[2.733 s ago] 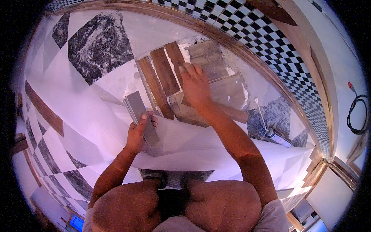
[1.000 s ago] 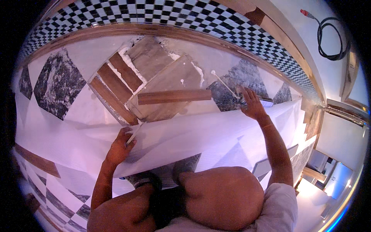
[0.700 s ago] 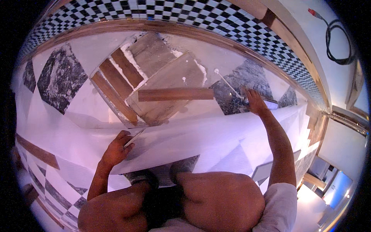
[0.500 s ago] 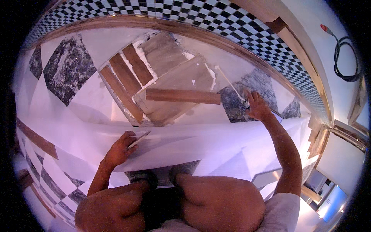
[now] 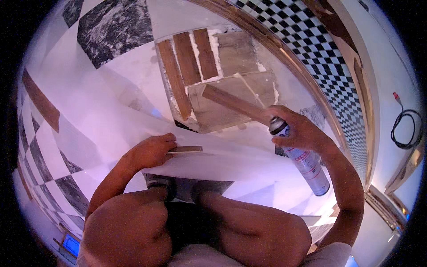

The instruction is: The person applies adhesive from a canister onto a floor section and then carefully positions and presses a small rectangular tile into place.

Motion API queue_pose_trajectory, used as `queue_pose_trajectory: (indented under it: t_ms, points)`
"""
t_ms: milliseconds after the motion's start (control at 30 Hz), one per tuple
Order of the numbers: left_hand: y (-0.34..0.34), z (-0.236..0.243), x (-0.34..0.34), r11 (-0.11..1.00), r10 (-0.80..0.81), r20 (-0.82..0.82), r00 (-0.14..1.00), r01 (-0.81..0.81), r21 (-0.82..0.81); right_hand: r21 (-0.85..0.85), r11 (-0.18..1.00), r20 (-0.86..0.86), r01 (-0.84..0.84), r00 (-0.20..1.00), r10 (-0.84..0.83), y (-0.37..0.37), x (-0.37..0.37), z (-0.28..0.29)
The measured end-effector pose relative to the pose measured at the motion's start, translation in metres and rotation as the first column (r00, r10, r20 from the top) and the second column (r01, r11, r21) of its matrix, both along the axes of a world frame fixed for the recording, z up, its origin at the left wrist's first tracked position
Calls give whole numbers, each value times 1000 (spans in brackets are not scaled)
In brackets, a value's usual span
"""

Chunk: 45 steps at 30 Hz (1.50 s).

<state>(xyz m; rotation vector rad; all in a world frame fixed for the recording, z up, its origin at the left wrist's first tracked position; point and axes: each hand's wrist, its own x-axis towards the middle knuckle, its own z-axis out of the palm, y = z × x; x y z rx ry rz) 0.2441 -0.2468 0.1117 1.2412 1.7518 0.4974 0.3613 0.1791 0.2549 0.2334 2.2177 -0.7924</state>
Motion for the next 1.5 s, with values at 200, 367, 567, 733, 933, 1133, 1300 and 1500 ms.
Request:
queue_pose_trajectory:
  t_ms: [200,367,567,733,933,1133,1300,1500]
  points:
    - [-10,2,5,998,56,-13,998,-56,24,-219,975,128,24,992,4,-58,-82,17]
    - [-14,3,10,993,119,20,993,-119,16,-362,931,192,56,981,16,-97,-125,21]
    - [-16,-5,12,991,105,-21,994,-103,80,-345,935,315,87,949,28,-127,-147,15]
    - [-16,-18,18,987,137,19,990,-138,83,-288,949,529,132,848,43,-141,-149,7]
    - [-15,-12,12,991,98,-7,995,-97,95,-280,958,470,56,879,86,-143,-164,-3]
    - [-14,-14,12,992,75,-11,997,-73,103,-273,960,323,66,946,27,-141,-214,-5]
    - [-12,-12,11,993,81,-21,996,-79,89,-356,924,123,138,987,-100,-138,-245,-11]
    - [-14,-21,16,987,89,-19,996,-85,140,-383,914,82,133,991,-109,-133,-257,-19]
